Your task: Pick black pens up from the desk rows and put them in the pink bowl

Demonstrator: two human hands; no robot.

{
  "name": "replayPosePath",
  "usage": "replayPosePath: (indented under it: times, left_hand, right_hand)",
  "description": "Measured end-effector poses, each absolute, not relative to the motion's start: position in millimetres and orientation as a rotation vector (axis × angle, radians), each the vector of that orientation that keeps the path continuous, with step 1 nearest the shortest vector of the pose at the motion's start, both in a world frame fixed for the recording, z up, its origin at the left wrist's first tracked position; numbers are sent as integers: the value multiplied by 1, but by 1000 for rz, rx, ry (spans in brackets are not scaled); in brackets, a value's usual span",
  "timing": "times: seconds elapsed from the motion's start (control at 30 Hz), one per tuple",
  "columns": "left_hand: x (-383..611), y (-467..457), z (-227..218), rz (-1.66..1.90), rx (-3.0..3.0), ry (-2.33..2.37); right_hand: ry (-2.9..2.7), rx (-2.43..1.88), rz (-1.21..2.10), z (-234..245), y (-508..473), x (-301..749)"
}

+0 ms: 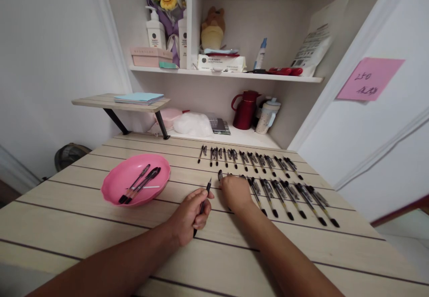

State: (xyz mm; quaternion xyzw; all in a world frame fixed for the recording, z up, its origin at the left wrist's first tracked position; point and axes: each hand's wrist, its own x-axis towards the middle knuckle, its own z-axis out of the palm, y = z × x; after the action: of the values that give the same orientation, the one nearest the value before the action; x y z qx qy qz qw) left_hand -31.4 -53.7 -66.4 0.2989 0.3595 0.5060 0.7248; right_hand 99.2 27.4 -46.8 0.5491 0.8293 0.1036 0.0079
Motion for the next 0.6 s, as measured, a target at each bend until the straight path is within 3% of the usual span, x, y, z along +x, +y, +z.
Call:
replayPosePath:
  times: [0.33,0.6]
  left_hand:
    - [-31,-53,-67,1108,657,806]
    - [-31,-51,-66,1215,639,854]
  right_hand:
    - [2598,1786,372,-49,24,106]
    - [2608,1914,227,-37,-3,132]
